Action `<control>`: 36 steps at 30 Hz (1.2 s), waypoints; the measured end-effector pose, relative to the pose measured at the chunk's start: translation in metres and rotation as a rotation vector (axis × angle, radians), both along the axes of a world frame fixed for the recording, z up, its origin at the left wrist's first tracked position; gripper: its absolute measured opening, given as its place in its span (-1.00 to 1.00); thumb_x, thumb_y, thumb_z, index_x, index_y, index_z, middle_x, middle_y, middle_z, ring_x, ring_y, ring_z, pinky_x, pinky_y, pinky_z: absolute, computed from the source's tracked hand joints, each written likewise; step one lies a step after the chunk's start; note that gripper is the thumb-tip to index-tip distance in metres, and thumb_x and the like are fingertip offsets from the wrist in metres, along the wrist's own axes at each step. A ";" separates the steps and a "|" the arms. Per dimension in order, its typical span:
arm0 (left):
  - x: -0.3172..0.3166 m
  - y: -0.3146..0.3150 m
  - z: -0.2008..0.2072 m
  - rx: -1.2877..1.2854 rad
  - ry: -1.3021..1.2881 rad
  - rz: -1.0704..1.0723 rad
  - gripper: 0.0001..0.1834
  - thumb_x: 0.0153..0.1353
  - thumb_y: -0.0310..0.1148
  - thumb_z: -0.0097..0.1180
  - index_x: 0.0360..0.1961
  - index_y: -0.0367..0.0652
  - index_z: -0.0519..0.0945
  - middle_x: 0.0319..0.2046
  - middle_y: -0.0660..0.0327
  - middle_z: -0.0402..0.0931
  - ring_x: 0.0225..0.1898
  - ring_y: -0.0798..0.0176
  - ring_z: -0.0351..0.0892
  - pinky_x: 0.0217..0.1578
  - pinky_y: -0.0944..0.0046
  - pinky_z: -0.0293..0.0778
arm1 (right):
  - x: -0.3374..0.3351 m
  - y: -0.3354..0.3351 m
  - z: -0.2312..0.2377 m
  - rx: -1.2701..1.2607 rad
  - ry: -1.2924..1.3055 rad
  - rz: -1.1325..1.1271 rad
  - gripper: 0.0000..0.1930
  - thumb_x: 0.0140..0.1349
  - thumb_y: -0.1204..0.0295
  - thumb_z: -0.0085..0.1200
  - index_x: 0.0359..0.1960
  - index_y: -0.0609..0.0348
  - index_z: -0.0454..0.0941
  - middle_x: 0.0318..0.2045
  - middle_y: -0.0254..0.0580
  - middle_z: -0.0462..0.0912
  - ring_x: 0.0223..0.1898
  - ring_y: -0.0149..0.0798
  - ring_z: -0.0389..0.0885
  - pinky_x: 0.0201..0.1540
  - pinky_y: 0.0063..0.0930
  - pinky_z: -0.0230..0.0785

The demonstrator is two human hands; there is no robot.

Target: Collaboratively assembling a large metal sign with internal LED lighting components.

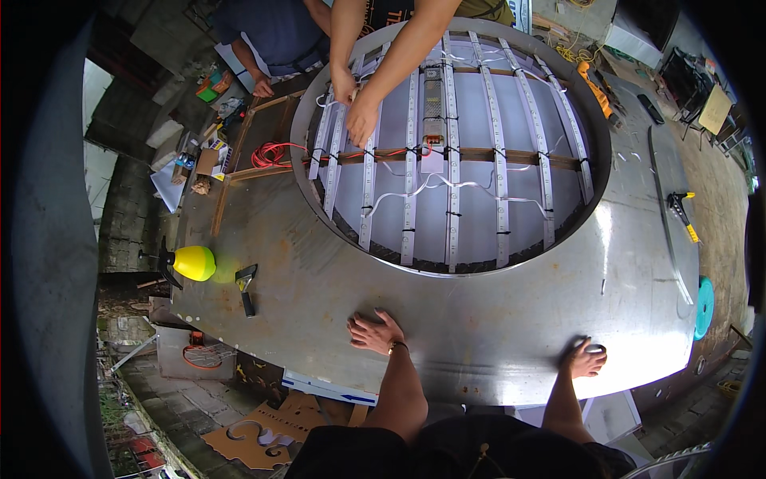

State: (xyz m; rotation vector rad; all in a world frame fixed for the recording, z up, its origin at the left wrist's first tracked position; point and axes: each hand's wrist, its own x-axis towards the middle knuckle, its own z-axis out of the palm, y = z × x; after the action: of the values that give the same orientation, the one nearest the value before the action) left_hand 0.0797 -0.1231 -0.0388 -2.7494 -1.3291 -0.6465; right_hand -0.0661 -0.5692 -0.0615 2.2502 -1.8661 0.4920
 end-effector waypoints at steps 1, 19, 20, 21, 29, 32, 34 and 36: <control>0.000 0.000 0.000 -0.002 -0.001 0.000 -0.32 0.19 0.22 -0.32 0.05 -0.15 0.34 0.07 0.08 0.26 0.09 0.03 0.24 0.12 -0.11 0.04 | 0.001 0.000 0.000 -0.001 -0.002 0.001 -0.21 0.10 -0.39 -0.37 0.04 0.06 0.31 0.05 -0.09 0.34 0.08 -0.02 0.30 0.05 0.00 0.09; 0.000 0.000 0.000 -0.001 -0.005 -0.004 -0.33 0.21 0.22 -0.33 0.05 -0.15 0.33 0.05 0.07 0.27 0.12 0.01 0.22 0.14 -0.14 0.02 | -0.001 -0.001 -0.002 -0.024 -0.020 0.022 -0.18 0.08 -0.43 -0.42 0.02 0.07 0.32 0.02 -0.05 0.36 0.06 -0.02 0.30 0.05 0.01 0.08; 0.000 0.000 -0.001 -0.001 -0.009 -0.004 -0.33 0.21 0.22 -0.33 0.04 -0.15 0.33 0.05 0.07 0.27 0.12 0.02 0.22 0.14 -0.14 0.01 | -0.002 -0.002 -0.004 -0.025 -0.020 0.022 -0.18 0.08 -0.43 -0.42 0.02 0.07 0.32 0.02 -0.05 0.36 0.06 -0.02 0.30 0.05 0.01 0.08; 0.000 0.000 -0.001 -0.001 -0.009 -0.004 -0.33 0.21 0.22 -0.33 0.04 -0.15 0.33 0.05 0.07 0.27 0.12 0.02 0.22 0.14 -0.14 0.01 | -0.003 -0.003 -0.006 -0.032 -0.016 0.023 -0.18 0.08 -0.43 -0.42 0.02 0.07 0.32 0.03 -0.05 0.35 0.06 -0.02 0.30 0.05 0.01 0.08; 0.000 0.000 -0.001 -0.014 -0.009 -0.002 -0.33 0.21 0.22 -0.33 0.04 -0.15 0.33 0.05 0.06 0.27 0.13 0.02 0.21 0.14 -0.15 0.00 | -0.002 -0.002 -0.006 -0.043 -0.018 0.030 -0.19 0.10 -0.41 -0.42 0.03 0.08 0.31 0.03 -0.05 0.35 0.09 -0.01 0.28 0.06 0.02 0.07; 0.000 0.000 0.000 -0.012 -0.008 0.003 -0.32 0.21 0.23 -0.34 0.04 -0.15 0.33 0.05 0.06 0.27 0.13 0.02 0.21 0.14 -0.14 0.00 | -0.002 -0.002 -0.006 -0.040 -0.010 0.025 -0.20 0.10 -0.40 -0.39 0.03 0.08 0.31 0.03 -0.05 0.35 0.09 -0.01 0.28 0.07 0.03 0.07; 0.000 0.000 0.000 -0.014 -0.007 0.004 -0.32 0.21 0.23 -0.34 0.04 -0.15 0.33 0.05 0.06 0.27 0.13 0.02 0.21 0.14 -0.14 0.00 | -0.002 -0.002 -0.005 -0.028 -0.004 0.021 -0.21 0.11 -0.39 -0.37 0.03 0.08 0.32 0.03 -0.05 0.35 0.08 -0.01 0.29 0.06 0.02 0.08; 0.000 0.000 0.000 -0.016 -0.007 0.004 -0.32 0.21 0.23 -0.34 0.05 -0.15 0.33 0.05 0.06 0.27 0.13 0.02 0.22 0.14 -0.14 0.00 | -0.002 -0.002 -0.005 -0.028 -0.005 0.022 -0.20 0.10 -0.39 -0.37 0.03 0.09 0.32 0.03 -0.04 0.35 0.08 0.00 0.29 0.06 0.01 0.08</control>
State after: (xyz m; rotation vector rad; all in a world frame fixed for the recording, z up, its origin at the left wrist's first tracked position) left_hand 0.0799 -0.1227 -0.0392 -2.7582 -1.3468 -0.6489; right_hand -0.0677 -0.5708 -0.0661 2.2558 -1.8268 0.5247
